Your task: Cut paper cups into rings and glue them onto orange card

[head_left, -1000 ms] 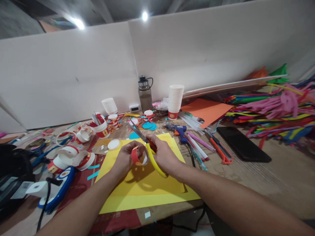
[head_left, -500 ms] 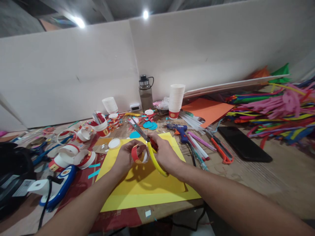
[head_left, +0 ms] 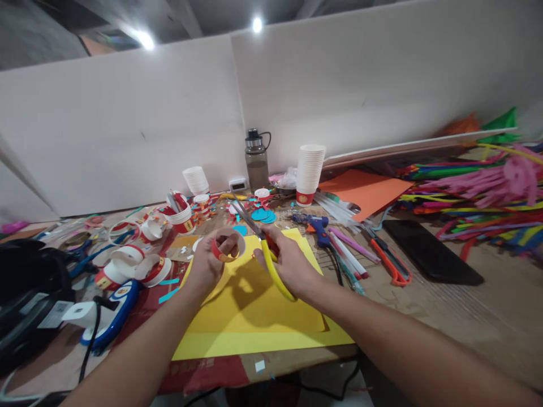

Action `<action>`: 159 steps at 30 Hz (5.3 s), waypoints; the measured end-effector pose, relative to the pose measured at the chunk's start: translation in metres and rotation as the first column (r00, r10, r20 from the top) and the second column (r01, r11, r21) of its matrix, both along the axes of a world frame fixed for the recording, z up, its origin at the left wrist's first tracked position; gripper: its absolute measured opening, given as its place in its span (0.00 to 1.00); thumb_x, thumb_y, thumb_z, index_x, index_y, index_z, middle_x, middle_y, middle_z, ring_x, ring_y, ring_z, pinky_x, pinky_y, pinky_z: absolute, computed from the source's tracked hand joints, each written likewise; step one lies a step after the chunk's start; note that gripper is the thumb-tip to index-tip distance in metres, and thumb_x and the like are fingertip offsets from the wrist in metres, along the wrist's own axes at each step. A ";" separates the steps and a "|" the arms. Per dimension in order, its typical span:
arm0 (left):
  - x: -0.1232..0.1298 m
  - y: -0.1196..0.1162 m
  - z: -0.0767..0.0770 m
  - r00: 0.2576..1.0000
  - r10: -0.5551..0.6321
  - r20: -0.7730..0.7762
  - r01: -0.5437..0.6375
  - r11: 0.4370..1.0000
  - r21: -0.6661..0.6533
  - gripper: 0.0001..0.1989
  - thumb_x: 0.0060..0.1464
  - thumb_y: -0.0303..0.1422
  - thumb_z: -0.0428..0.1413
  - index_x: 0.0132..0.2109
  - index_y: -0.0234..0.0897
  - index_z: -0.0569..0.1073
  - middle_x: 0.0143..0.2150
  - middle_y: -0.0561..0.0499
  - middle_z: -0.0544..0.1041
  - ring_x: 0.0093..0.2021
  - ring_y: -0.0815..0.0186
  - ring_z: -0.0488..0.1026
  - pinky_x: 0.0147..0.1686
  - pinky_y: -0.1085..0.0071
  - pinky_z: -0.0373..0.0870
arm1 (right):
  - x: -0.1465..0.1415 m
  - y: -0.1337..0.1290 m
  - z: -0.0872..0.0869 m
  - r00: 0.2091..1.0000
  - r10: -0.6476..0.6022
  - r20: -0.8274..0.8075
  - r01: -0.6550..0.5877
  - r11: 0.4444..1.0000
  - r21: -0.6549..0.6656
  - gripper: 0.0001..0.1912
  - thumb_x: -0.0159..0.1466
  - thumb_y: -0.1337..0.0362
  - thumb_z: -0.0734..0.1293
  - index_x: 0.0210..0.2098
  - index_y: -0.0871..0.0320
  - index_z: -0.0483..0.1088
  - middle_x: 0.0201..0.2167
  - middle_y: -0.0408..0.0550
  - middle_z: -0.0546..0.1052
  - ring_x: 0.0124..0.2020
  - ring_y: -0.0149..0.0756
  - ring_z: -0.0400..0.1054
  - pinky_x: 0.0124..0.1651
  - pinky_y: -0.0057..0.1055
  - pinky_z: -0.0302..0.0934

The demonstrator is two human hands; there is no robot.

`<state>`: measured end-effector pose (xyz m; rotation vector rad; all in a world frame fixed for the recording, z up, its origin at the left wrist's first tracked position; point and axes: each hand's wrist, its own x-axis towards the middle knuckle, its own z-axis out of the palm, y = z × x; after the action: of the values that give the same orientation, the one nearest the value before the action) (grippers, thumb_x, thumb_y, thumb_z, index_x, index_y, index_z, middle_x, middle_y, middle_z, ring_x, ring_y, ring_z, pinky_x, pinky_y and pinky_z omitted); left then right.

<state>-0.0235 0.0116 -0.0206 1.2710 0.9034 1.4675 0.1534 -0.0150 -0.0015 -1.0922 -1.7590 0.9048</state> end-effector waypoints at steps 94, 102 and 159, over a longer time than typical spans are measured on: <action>-0.018 -0.001 0.028 0.998 -0.036 0.052 0.028 0.989 0.143 0.10 0.47 0.34 0.63 0.30 0.34 0.70 0.24 0.55 0.69 0.22 0.72 0.68 0.19 0.76 0.65 | 0.004 0.002 -0.003 0.818 -0.133 0.559 -0.019 0.966 0.258 0.20 0.65 0.54 0.59 0.53 0.57 0.67 0.30 0.48 0.74 0.28 0.35 0.64 0.31 0.29 0.50; -0.015 0.000 0.022 0.995 -0.093 0.048 0.088 0.992 0.092 0.08 0.46 0.34 0.63 0.32 0.34 0.73 0.24 0.54 0.70 0.20 0.72 0.67 0.20 0.75 0.65 | 0.005 0.005 -0.010 0.836 -0.110 0.537 -0.068 0.951 0.301 0.22 0.66 0.56 0.60 0.56 0.59 0.63 0.41 0.54 0.74 0.38 0.39 0.66 0.41 0.32 0.56; -0.025 -0.002 0.027 0.986 -0.138 -0.091 0.140 0.990 0.011 0.10 0.47 0.35 0.62 0.32 0.34 0.71 0.22 0.54 0.71 0.21 0.70 0.69 0.21 0.74 0.67 | 0.007 0.002 -0.003 0.775 -0.157 0.612 -0.068 0.942 0.328 0.21 0.66 0.55 0.59 0.55 0.58 0.64 0.39 0.52 0.76 0.37 0.39 0.68 0.36 0.30 0.52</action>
<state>-0.0490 0.0100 0.0060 1.3936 0.8446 1.3199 0.1604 -0.0133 -0.0047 -1.2886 -2.3118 0.1668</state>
